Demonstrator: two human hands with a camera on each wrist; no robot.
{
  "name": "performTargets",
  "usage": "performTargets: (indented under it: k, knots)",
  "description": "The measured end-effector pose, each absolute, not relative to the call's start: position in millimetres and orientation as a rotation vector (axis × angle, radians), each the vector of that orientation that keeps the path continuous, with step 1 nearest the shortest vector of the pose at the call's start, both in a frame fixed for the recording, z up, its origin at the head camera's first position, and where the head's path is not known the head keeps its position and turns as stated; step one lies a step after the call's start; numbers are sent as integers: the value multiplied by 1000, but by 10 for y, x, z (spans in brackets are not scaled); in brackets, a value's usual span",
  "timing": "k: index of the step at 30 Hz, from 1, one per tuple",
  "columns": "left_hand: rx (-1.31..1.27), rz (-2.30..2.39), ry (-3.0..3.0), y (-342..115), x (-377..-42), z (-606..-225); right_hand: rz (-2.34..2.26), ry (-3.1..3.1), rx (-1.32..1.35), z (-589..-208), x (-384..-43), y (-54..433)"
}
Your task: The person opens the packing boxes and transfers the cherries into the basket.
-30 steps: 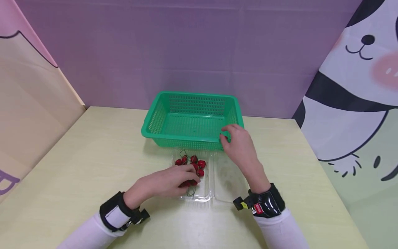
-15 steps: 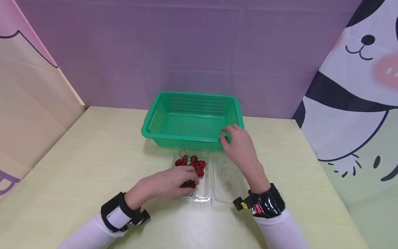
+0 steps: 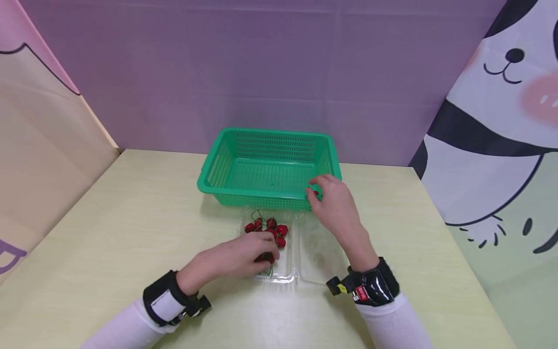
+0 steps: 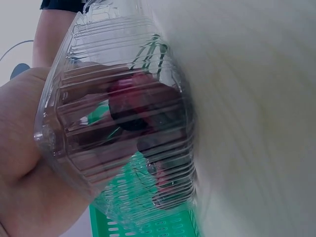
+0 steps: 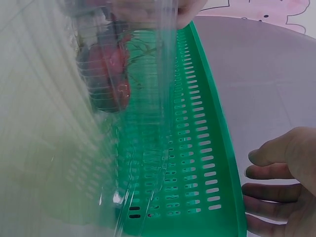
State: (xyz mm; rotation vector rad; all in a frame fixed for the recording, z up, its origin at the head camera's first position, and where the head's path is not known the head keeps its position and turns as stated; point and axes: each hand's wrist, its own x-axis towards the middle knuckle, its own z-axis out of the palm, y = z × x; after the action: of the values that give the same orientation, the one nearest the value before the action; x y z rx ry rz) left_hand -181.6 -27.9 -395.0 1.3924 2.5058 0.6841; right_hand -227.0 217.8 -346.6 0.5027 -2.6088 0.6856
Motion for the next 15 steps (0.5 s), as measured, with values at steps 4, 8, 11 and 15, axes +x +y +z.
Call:
performTargets:
  k: [4,8,11,15]
  knots:
    - [1392,693,2511,-275,-1814,-3952,686,-2603,511,-3467,-2265,2175]
    - [1370,717,2510,-278,-1814,-3940,685,-2588,527,-3469,-2267,2173]
    - [1333,741,2506,-292,-1815,-3914,683,-2572,543,-3470,-2273,2172]
    - [1312,752,2523,-317,-1826,-3870,683,-2555,559,-3470,-2273,2172]
